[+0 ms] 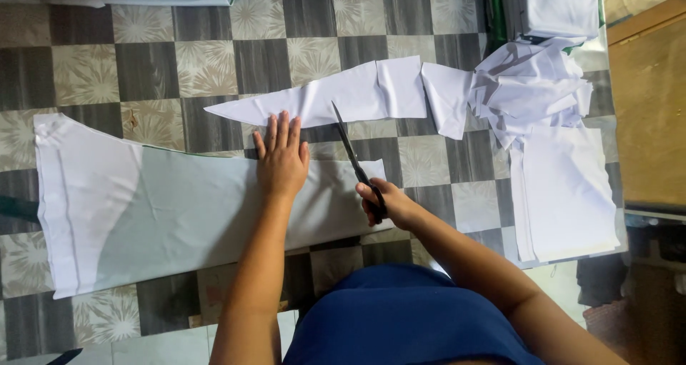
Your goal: The person uses large scissors to cut a white fabric sheet laid out on a tiled floor. They follow a pattern to cut out specific shapes, including a long tapered piece and a curved section, while holding the fabric steady with their left hand.
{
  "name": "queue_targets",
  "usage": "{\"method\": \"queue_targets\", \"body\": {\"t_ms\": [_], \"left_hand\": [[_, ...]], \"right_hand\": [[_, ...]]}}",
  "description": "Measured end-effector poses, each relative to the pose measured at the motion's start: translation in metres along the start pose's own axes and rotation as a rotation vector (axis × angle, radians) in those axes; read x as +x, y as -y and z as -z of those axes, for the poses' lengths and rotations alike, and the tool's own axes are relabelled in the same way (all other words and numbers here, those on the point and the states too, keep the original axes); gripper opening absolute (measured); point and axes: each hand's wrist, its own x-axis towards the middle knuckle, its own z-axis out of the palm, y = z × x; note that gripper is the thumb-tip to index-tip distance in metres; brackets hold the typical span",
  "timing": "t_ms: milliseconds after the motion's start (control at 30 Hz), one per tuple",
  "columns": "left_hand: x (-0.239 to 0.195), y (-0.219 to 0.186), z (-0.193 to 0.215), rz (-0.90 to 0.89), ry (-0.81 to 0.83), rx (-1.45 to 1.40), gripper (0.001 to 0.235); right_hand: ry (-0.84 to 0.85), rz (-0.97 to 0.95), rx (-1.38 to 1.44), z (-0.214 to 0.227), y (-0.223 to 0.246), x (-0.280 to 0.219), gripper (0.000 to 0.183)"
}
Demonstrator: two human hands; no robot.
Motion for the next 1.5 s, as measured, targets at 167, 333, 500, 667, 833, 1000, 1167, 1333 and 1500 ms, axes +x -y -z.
{"method": "queue_targets", "body": {"t_ms": [167, 333, 500, 667, 833, 1000, 1167, 1333, 1500], "left_hand": [[0.001, 0.001, -0.003, 0.004, 0.001, -0.011, 0.051], [0.0, 0.002, -0.006, 0.002, -0.014, 0.011, 0.051], [0.0, 0.001, -0.003, -0.002, -0.018, 0.017, 0.051], [0.001, 0.0, -0.001, 0.011, -0.006, -0.017, 0.051], [0.001, -0.001, -0.001, 0.012, -0.003, -0.029, 0.051], [0.0, 0.001, -0.005, 0.01, 0.011, -0.048, 0.052], [0.0, 0.003, -0.009, 0.004, -0.005, -0.017, 0.053], [0.0, 0.002, -0.01, 0.001, -0.023, -0.024, 0.053], [0.01, -0.008, 0.003, 0.111, -0.008, -0.113, 0.051]], "right_hand": [[-0.041, 0.037, -0.002, -0.002, -0.004, 0.019, 0.045], [-0.049, 0.048, 0.014, -0.002, -0.008, 0.017, 0.043], [-0.055, 0.07, -0.077, -0.009, 0.013, 0.0, 0.042], [-0.023, 0.045, -0.007, -0.004, 0.002, 0.013, 0.047], [-0.032, 0.051, 0.015, -0.009, 0.02, 0.023, 0.048], [-0.008, 0.063, -0.03, -0.017, 0.042, 0.039, 0.053], [-0.039, 0.133, -0.019, -0.022, 0.053, 0.05, 0.044], [-0.047, 0.202, -0.029, -0.011, 0.046, 0.058, 0.041], [-0.003, 0.429, -0.072, 0.031, 0.029, 0.03, 0.032]]}}
